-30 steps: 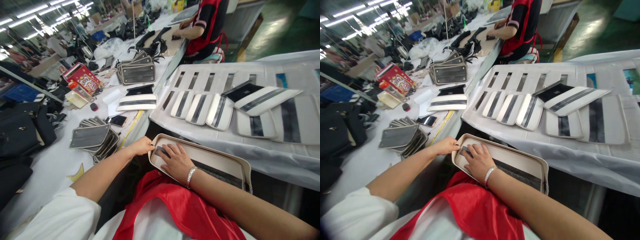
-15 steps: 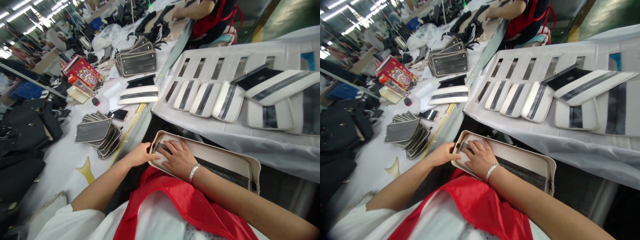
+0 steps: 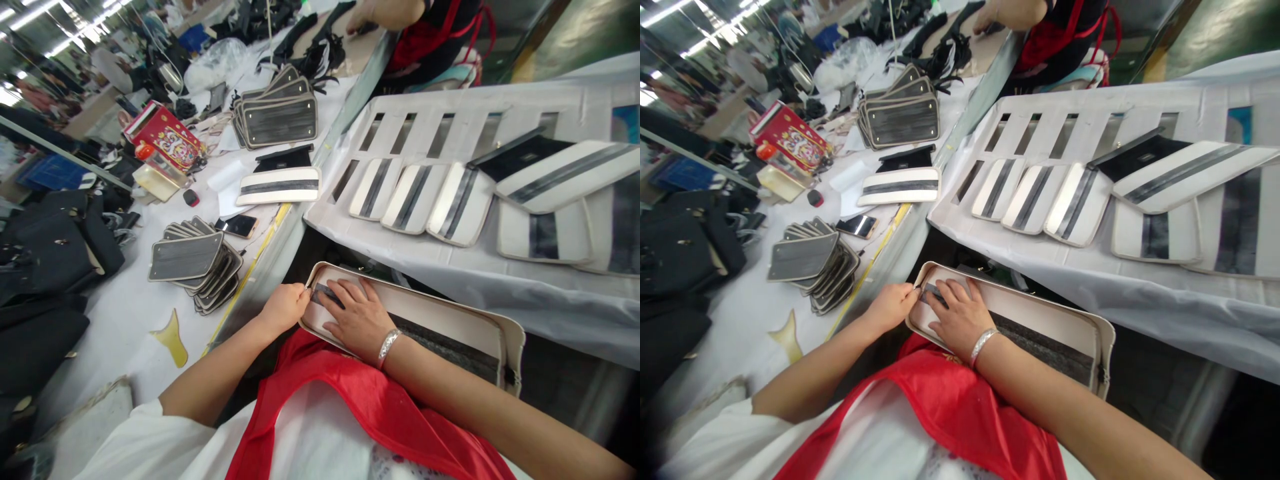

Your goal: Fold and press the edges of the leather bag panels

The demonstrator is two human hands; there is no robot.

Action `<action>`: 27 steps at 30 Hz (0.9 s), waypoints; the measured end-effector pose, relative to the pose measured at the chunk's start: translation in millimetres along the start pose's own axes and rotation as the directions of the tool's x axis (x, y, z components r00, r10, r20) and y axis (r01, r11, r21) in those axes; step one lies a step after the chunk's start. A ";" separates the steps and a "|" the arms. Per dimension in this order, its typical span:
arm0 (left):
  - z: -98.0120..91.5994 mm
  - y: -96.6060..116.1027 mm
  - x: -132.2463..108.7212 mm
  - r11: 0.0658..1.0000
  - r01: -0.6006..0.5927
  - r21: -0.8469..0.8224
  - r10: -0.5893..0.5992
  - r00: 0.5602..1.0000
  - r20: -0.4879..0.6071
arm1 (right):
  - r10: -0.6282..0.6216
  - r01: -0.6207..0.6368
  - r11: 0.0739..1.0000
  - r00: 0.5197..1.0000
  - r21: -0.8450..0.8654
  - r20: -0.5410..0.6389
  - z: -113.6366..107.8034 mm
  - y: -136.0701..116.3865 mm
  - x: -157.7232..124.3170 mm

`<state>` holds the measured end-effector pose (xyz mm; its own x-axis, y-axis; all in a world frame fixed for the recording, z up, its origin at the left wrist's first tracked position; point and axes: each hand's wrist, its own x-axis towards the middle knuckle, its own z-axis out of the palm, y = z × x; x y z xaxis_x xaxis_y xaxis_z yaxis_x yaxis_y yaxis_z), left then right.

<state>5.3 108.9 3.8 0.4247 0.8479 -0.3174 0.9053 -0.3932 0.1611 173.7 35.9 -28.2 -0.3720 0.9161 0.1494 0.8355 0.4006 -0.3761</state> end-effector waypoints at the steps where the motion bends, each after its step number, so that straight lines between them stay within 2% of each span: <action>1: -2.9 0.2 2.0 0.999 -0.019 0.031 0.018 1.000 0.024 | -0.002 0.002 1.000 1.000 -0.001 0.001 -0.2 0.1 0.3; 5: -11.2 1.9 6.3 0.979 -0.083 0.189 0.063 0.992 0.111 | -0.001 0.001 1.000 1.000 0.000 0.001 -0.9 1.3 1.1; 7: -9.1 1.7 3.8 0.976 -0.087 0.197 0.069 0.993 0.096 | 0.003 -0.003 1.000 1.000 0.015 -0.001 -1.5 2.2 0.6; 11: 3.4 -3.1 -5.7 0.997 -0.058 0.052 0.061 0.996 -0.064 | 0.023 -0.022 0.995 1.000 0.096 -0.005 -4.5 3.2 -0.7; 13: 7.2 -5.3 -7.2 0.998 -0.039 -0.043 0.035 0.994 -0.102 | 0.052 -0.049 0.986 0.999 0.160 -0.013 -6.6 3.5 0.3; 17: 4.4 -5.1 -0.9 0.985 -0.039 -0.167 0.029 0.998 -0.064 | 0.121 -0.091 0.943 0.990 0.320 -0.075 -8.1 7.3 3.3; 22: -1.2 -4.4 5.9 0.990 -0.066 -0.122 0.062 0.997 -0.037 | 0.149 -0.039 0.874 0.970 0.484 -0.190 -5.7 18.4 -0.2; 24: -2.2 -5.5 4.9 0.993 -0.080 -0.086 0.078 0.996 -0.033 | 0.106 -0.019 0.892 0.980 0.452 -0.168 -5.8 19.8 -2.2; 27: -4.3 -6.7 1.8 0.996 -0.085 -0.032 0.084 0.996 -0.022 | 0.005 0.009 0.967 0.998 0.254 -0.055 -7.7 13.5 -2.7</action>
<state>0.0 114.6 6.2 0.4990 0.8193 -0.2823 0.8651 -0.4519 0.2176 189.1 39.0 -26.6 -0.3449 0.9176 0.1974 0.7023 0.3918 -0.5944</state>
